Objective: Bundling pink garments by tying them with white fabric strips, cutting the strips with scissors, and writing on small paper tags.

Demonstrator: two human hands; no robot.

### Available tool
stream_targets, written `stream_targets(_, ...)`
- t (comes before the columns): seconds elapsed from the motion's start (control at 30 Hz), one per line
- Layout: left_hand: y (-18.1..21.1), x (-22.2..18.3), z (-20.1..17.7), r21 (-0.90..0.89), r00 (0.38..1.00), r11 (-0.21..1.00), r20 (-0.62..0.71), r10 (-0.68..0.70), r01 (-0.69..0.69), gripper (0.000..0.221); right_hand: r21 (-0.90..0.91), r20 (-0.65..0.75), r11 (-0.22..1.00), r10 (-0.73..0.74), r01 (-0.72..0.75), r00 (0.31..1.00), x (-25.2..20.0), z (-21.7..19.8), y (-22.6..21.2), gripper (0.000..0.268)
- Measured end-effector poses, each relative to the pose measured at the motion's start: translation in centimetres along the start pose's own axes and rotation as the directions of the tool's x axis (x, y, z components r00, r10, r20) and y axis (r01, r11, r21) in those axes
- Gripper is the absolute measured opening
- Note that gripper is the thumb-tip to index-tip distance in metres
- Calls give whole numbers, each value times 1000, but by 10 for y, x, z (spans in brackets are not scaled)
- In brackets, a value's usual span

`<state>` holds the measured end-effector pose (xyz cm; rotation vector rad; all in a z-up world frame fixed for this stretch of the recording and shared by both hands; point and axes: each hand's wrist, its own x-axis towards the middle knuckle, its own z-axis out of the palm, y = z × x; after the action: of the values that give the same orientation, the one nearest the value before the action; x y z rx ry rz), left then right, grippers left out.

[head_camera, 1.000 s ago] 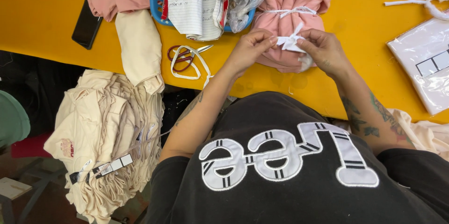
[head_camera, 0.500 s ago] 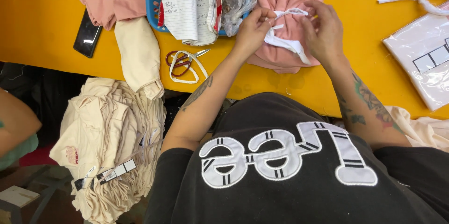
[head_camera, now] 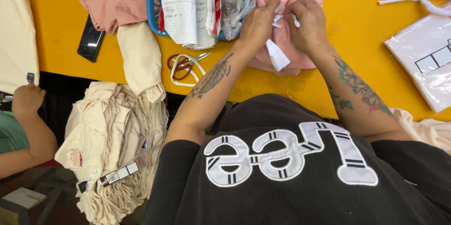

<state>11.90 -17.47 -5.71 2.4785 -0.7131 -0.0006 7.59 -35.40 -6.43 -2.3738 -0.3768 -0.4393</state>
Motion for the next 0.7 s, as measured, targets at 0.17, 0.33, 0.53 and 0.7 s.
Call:
stream_targets(0.17,-14,7,5,-16,996,1000,88,23,-22,9,44,-55,999,10,-7,998,-2,0,-2,10)
stream_targets(0.33,-19,23,-19,-83,872,986,483,-85,142,42,48,-77,997,60,-57,995,0,5,-3,5)
stream_targets(0.53,-15,31,-11,-5,815,965,536,-218,262,23,94,-241,983,-130,157,962,2,-10,-44,11)
stream_targets(0.7,-28,31,4,-41,834,958,504,-226,284,17,-167,-237,977,-169,132,957,-5,-1,-56,13)
